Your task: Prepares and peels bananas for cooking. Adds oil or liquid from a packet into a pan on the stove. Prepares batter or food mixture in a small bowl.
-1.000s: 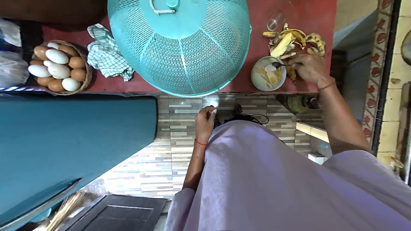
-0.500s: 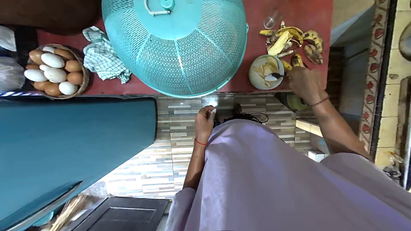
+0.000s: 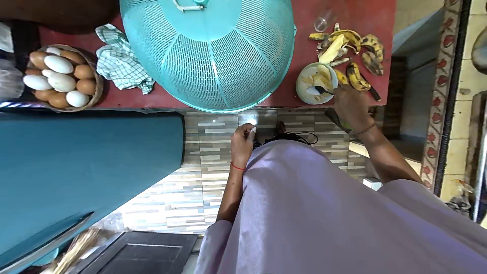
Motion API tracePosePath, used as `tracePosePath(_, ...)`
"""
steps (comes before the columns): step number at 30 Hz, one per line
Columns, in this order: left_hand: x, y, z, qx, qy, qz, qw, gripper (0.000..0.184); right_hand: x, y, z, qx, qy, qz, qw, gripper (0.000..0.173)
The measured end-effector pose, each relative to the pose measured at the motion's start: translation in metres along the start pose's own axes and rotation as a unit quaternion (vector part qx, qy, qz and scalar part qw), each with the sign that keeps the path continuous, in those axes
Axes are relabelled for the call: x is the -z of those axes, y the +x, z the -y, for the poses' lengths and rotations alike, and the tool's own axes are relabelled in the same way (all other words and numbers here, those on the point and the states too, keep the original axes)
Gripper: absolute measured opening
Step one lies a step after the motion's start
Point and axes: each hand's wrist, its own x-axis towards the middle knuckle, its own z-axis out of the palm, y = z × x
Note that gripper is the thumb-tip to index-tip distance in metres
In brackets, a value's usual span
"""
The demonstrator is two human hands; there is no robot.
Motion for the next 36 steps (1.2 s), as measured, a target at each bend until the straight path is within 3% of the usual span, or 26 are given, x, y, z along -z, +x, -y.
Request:
tracePosePath(5,-0.001,0.000,0.002,-0.001,-0.014,-0.004,1.000,0.018,-0.014,0.003,0.005,0.001,-0.016,0.059,0.998,0.023)
tracePosePath(14,-0.001,-0.001,0.001,-0.002,-0.008,0.002,1.000,0.018,-0.016,0.009,0.030,-0.029,-0.045,0.081,0.995,0.022)
tracePosePath(18,-0.002,-0.001,0.002,0.000,-0.003,0.000,1.000,0.018,-0.020,0.025,0.005,-0.050,0.094,0.102,0.989,0.024)
tracePosePath(22,-0.003,0.000,0.005,0.005,-0.013,-0.006,1.000,0.017,-0.027,0.036,-0.027,-0.096,0.249,0.129,0.955,0.022)
tracePosePath(25,-0.003,0.000,0.007,0.002,-0.021,-0.013,1.000,0.017,-0.019,0.032,-0.033,-0.128,0.289,0.123,0.941,0.020)
tracePosePath(30,-0.003,0.000,0.005,-0.002,-0.011,-0.005,1.000,0.018,0.001,0.016,-0.035,-0.039,0.120,0.030,0.992,0.022)
tracePosePath(36,-0.003,0.002,0.002,-0.005,-0.007,-0.004,1.000,0.019,0.003,0.006,-0.028,0.003,-0.004,0.004,1.000,0.026)
